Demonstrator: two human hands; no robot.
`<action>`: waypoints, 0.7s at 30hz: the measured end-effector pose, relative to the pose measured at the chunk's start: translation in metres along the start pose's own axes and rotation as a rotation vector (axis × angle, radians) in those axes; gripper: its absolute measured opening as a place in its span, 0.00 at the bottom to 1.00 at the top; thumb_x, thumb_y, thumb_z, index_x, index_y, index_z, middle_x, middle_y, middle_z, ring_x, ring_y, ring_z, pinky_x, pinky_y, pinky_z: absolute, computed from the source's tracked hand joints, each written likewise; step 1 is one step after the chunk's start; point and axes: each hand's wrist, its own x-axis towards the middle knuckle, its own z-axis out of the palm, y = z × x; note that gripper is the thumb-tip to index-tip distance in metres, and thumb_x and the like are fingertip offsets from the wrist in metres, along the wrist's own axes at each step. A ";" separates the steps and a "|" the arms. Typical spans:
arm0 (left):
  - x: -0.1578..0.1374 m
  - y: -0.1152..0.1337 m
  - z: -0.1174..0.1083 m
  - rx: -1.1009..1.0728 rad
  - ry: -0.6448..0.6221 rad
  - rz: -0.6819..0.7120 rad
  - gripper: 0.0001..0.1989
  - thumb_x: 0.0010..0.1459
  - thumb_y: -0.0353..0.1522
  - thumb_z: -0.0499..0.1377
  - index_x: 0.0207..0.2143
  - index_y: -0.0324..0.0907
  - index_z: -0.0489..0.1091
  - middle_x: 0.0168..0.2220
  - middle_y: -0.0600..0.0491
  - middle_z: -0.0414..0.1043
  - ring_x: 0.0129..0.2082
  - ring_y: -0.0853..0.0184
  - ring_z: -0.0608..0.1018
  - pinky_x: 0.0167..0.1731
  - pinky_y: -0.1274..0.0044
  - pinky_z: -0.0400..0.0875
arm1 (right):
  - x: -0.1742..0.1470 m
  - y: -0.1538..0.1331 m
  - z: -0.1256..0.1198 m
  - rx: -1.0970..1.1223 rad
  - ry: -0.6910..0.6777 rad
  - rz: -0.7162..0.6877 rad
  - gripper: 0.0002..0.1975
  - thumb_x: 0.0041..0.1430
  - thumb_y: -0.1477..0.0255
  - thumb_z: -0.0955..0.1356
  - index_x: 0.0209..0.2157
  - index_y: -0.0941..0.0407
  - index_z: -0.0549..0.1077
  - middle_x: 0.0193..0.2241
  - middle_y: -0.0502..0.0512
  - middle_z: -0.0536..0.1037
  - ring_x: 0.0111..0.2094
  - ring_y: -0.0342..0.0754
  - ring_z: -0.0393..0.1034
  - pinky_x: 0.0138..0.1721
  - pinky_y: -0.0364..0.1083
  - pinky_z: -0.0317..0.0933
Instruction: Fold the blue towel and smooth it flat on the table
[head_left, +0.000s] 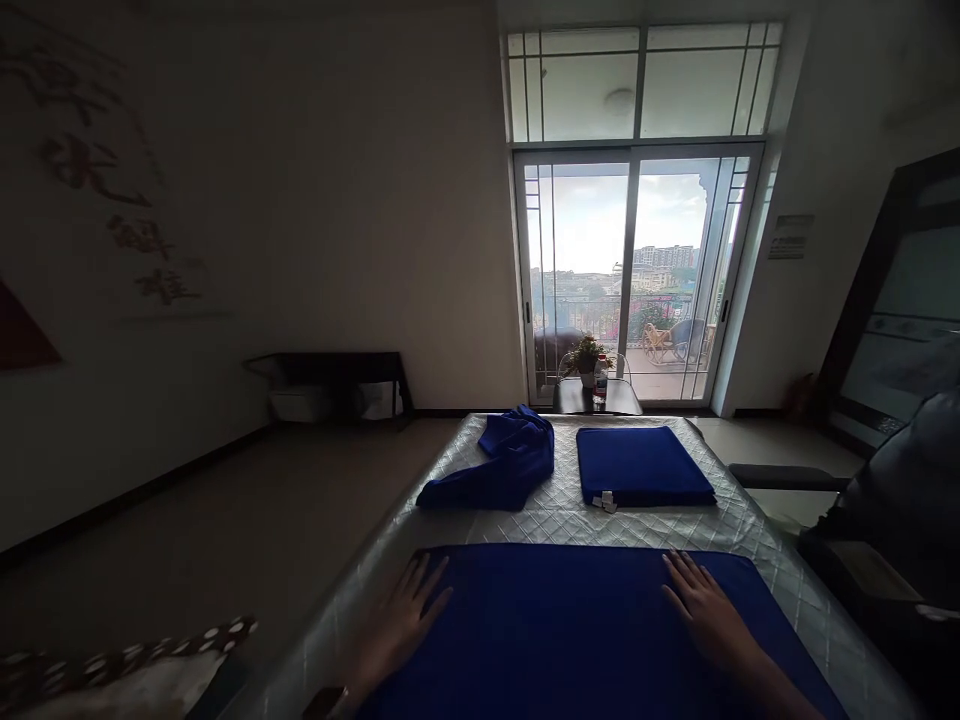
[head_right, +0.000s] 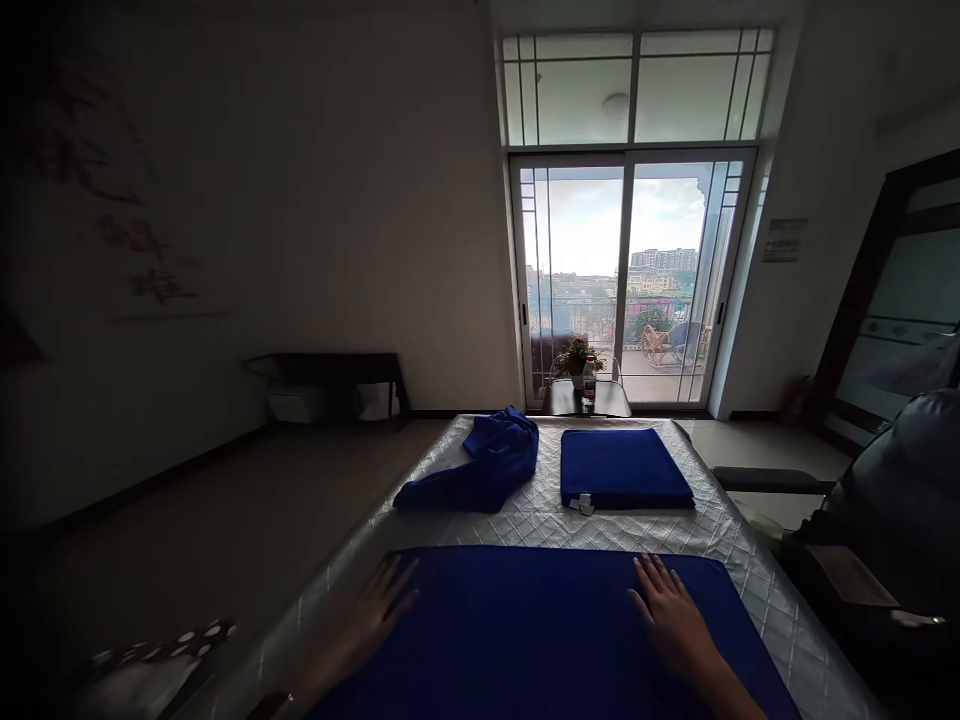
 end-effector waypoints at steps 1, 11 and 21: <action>0.000 0.003 -0.003 0.018 -0.006 -0.009 0.35 0.70 0.55 0.44 0.73 0.50 0.52 0.75 0.47 0.49 0.74 0.50 0.53 0.68 0.51 0.55 | -0.001 0.000 -0.001 0.003 -0.014 0.004 0.36 0.70 0.51 0.52 0.72 0.53 0.56 0.73 0.52 0.53 0.74 0.52 0.40 0.74 0.57 0.39; 0.025 0.209 0.028 -0.073 0.130 0.561 0.26 0.75 0.45 0.44 0.68 0.51 0.64 0.68 0.50 0.66 0.69 0.58 0.67 0.67 0.59 0.64 | 0.028 -0.137 0.021 0.116 -0.013 -0.258 0.31 0.72 0.61 0.53 0.70 0.58 0.59 0.71 0.57 0.57 0.73 0.54 0.47 0.72 0.56 0.45; 0.030 0.081 0.009 -0.024 -0.032 0.105 0.34 0.71 0.52 0.44 0.72 0.49 0.56 0.74 0.49 0.53 0.74 0.52 0.53 0.71 0.55 0.50 | 0.016 -0.032 0.023 0.023 0.021 -0.038 0.33 0.69 0.53 0.52 0.70 0.44 0.60 0.72 0.44 0.56 0.73 0.53 0.45 0.73 0.58 0.44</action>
